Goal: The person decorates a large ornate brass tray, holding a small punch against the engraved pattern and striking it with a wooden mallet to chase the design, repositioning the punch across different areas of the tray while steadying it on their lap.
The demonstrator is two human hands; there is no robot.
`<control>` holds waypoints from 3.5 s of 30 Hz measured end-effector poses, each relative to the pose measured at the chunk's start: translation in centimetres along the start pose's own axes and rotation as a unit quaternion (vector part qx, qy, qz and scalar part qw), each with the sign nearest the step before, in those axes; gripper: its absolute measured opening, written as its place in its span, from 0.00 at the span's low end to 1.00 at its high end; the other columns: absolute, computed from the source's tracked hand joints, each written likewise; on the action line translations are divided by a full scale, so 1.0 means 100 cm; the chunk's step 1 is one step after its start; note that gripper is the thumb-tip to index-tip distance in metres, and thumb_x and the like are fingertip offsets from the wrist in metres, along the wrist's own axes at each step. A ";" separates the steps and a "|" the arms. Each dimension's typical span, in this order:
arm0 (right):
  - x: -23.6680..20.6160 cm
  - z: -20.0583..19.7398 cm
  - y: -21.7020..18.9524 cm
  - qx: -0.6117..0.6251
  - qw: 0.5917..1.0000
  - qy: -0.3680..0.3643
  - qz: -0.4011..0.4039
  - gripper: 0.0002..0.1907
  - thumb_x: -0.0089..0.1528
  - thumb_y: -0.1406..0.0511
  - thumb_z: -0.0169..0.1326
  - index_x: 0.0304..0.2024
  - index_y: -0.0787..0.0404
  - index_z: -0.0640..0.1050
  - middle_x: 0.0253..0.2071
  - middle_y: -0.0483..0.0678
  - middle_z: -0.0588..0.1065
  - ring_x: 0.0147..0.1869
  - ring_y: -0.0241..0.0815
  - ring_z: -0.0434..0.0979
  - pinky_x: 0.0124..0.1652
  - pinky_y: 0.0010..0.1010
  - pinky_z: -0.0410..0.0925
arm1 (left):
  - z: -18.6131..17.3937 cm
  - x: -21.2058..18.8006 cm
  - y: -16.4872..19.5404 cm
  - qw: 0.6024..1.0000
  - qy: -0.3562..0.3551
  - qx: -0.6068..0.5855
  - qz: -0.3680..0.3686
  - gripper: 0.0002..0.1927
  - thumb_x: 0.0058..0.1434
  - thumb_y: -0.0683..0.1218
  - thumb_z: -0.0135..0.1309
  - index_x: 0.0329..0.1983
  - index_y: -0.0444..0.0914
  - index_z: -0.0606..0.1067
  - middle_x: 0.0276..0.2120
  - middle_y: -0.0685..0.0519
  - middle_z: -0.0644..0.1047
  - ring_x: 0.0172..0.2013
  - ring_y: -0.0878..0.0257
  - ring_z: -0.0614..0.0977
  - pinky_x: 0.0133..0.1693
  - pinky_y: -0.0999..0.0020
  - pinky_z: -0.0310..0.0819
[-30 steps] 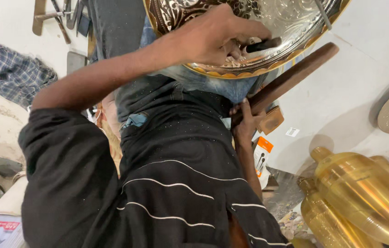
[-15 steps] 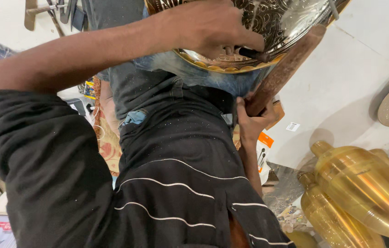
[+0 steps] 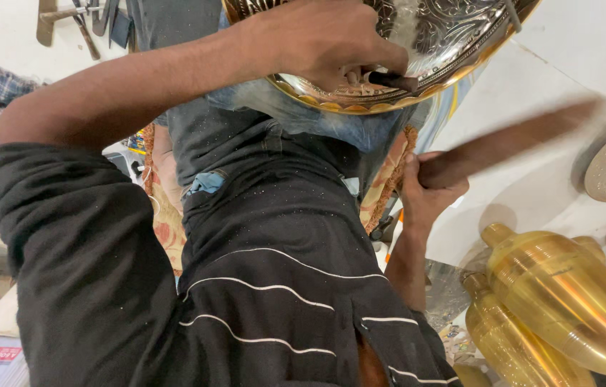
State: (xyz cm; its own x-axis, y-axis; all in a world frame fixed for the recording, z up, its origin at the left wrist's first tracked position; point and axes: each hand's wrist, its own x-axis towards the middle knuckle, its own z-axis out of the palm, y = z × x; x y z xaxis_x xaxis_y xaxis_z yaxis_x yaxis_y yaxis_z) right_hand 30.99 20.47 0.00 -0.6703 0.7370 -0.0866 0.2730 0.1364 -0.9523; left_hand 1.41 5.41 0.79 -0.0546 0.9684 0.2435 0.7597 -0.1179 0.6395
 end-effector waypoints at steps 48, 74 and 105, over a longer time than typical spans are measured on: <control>0.021 -0.020 0.074 -0.330 0.930 0.063 -0.146 0.20 0.42 0.80 0.66 0.33 0.66 0.75 0.30 0.53 0.71 0.34 0.46 0.70 0.33 0.33 0.68 | 0.003 0.004 -0.001 1.000 -0.008 0.005 0.002 0.32 0.45 0.38 0.62 0.58 0.47 0.79 0.19 0.44 0.75 0.22 0.45 0.78 0.22 0.51 0.67; 0.003 -0.003 0.064 -0.315 0.945 0.078 -0.042 0.18 0.54 0.78 0.66 0.25 0.72 0.66 0.23 0.50 0.65 0.29 0.40 0.61 0.32 0.34 0.61 | -0.001 0.004 0.001 1.000 0.021 -0.011 0.017 0.30 0.50 0.38 0.61 0.58 0.50 0.80 0.22 0.45 0.76 0.23 0.46 0.78 0.23 0.52 0.66; -0.039 0.046 0.078 0.105 0.992 0.025 0.070 0.15 0.59 0.75 0.59 0.47 0.67 0.70 0.33 0.47 0.74 0.32 0.38 0.76 0.35 0.31 0.70 | -0.008 -0.009 -0.005 0.983 0.043 -0.165 -0.066 0.34 0.47 0.32 0.61 0.61 0.38 0.76 0.29 0.42 0.82 0.33 0.52 0.87 0.30 0.59 0.78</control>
State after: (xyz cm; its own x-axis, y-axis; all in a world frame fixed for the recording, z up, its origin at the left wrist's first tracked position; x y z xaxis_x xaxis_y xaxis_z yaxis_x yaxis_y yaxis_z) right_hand 32.53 15.61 -8.43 -0.5994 0.7719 -0.2122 0.2069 -0.1067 -0.9725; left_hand 0.54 4.43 0.82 -0.2042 0.9595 0.1942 0.4914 -0.0711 0.8680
